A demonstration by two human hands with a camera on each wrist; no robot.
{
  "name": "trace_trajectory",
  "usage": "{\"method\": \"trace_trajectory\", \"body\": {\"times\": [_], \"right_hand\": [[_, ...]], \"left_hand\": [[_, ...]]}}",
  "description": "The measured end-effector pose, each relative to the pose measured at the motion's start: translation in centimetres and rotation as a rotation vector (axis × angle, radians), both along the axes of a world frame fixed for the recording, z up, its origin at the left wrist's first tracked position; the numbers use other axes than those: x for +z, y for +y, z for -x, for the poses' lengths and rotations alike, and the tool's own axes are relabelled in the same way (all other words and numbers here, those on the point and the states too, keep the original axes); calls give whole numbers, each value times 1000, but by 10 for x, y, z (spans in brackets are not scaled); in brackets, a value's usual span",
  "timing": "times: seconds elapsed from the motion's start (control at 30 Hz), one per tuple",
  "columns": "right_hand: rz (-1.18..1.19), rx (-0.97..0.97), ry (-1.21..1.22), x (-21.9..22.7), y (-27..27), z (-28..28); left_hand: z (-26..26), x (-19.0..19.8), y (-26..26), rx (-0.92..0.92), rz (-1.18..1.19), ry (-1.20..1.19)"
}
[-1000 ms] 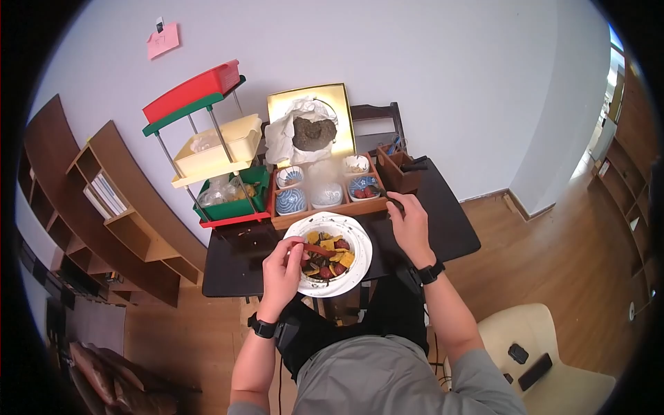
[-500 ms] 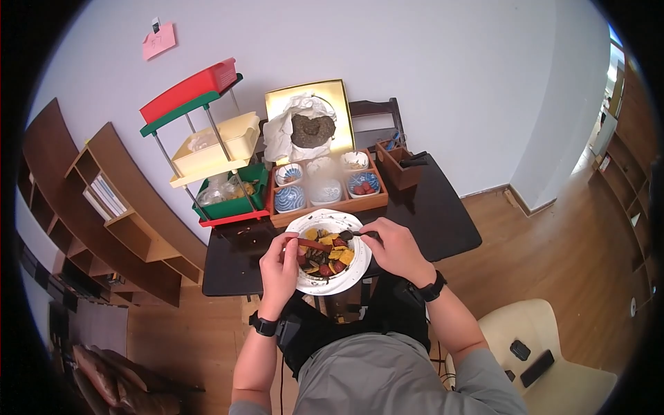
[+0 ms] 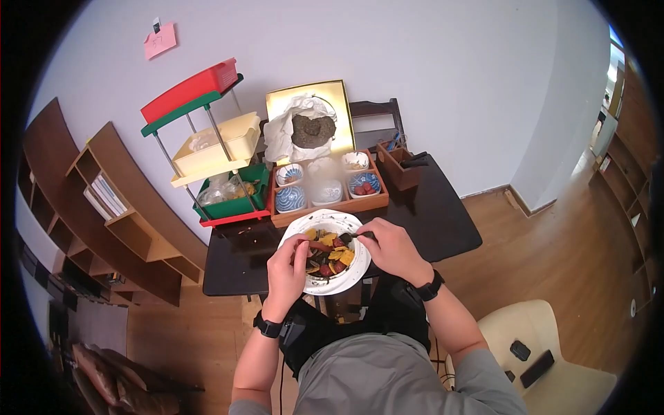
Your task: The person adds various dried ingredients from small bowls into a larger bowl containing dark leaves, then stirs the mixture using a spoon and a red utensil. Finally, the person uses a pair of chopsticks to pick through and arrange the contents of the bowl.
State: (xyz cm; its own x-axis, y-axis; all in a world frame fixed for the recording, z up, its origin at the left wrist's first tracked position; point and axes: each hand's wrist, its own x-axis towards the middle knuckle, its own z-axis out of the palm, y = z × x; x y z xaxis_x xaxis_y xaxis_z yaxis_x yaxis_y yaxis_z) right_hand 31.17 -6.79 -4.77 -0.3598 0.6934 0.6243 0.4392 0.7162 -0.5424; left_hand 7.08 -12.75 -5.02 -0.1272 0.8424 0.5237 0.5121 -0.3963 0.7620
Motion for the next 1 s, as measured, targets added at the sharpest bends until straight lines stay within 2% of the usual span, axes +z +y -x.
{"method": "trace_trajectory", "body": {"times": [0.03,0.13,0.27,0.63,0.73,0.83,1.0], "right_hand": [[7,-9,40,-3,4,-1],[254,-70,115,-7,13,-5],[277,-65,195,-27,22,-9],[499,-8,368,-11,12,-13],[319,-87,245,-8,6,-11],[108,-79,96,5,-6,-5],[118,-21,97,2,-7,2]], "left_hand": [[0,0,1,-1,6,-3],[0,-2,4,3,16,-43],[1,-1,0,-2,9,-46],[7,-1,3,11,46,-92],[10,-8,6,-13,7,-71],[10,-6,5,-17,23,-91],[8,-5,4,-26,99,-189]]}}
